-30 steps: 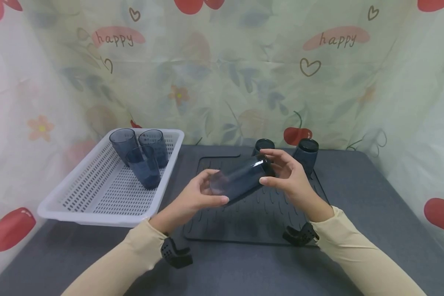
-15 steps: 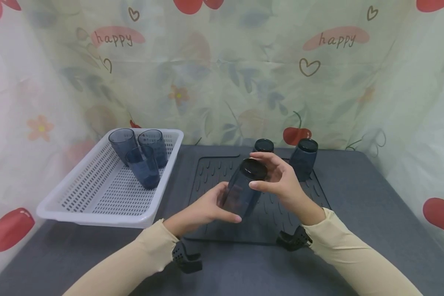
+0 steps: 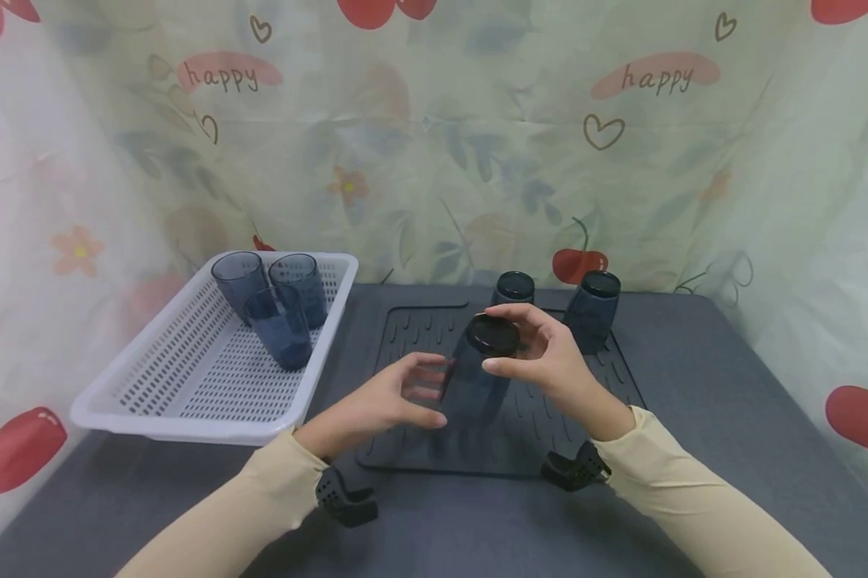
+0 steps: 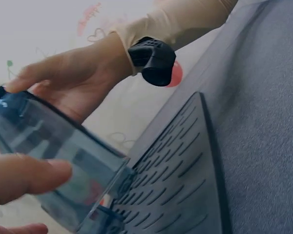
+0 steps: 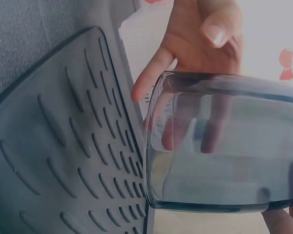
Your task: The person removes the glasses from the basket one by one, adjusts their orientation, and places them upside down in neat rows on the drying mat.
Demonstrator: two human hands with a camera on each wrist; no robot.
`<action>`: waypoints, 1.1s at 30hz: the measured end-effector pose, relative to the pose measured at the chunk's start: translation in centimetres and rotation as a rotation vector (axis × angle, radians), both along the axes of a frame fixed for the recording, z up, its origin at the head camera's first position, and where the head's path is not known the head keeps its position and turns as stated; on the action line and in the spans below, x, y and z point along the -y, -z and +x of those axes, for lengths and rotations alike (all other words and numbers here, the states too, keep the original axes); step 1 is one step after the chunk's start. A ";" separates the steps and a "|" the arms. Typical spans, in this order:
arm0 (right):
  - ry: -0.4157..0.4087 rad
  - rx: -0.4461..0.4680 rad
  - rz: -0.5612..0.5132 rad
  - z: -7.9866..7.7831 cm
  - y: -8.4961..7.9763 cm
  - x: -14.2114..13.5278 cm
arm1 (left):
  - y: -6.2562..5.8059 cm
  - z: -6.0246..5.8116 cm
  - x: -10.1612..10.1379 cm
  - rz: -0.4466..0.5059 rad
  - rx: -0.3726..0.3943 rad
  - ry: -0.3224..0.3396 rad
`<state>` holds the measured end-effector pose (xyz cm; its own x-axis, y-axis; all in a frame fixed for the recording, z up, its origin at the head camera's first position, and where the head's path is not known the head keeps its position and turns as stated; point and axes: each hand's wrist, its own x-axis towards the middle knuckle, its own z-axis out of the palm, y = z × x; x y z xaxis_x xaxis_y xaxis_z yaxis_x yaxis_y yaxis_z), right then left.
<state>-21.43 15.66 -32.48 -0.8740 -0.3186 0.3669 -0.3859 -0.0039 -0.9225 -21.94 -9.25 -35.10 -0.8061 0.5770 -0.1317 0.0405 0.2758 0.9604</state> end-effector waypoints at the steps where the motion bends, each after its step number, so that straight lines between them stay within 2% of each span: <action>1: 0.008 0.008 0.010 -0.1 0.0 -0.1 | 0.0 0.0 0.3 0.001 -0.006 0.000; 7: 0.024 0.031 0.033 -0.4 -0.1 -0.4 | 0.1 0.3 1.8 -0.003 -0.060 0.003; 12: 0.035 0.042 0.042 -0.6 -0.3 -0.5 | 0.4 0.6 2.7 0.017 -0.094 0.038; 16: 0.047 0.053 0.055 -0.7 -0.4 -0.5 | 0.4 1.0 3.4 -0.008 -0.131 0.058; 20: 0.056 0.059 0.070 -0.9 -0.2 -0.5 | 0.4 1.4 3.9 -0.054 -0.139 0.111; 29: 0.071 0.059 0.108 -1.3 -0.1 -0.4 | 0.0 2.2 4.1 -0.206 -0.101 0.289; 33: 0.075 0.068 0.135 -1.4 -0.4 -0.2 | -0.1 2.6 4.0 -0.259 -0.108 0.332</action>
<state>-22.84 15.84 -32.08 -0.9184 -0.2941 0.2647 -0.3175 0.1484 -0.9366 -19.35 -13.24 -34.97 -0.5995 0.7664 -0.2309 0.2643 0.4619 0.8466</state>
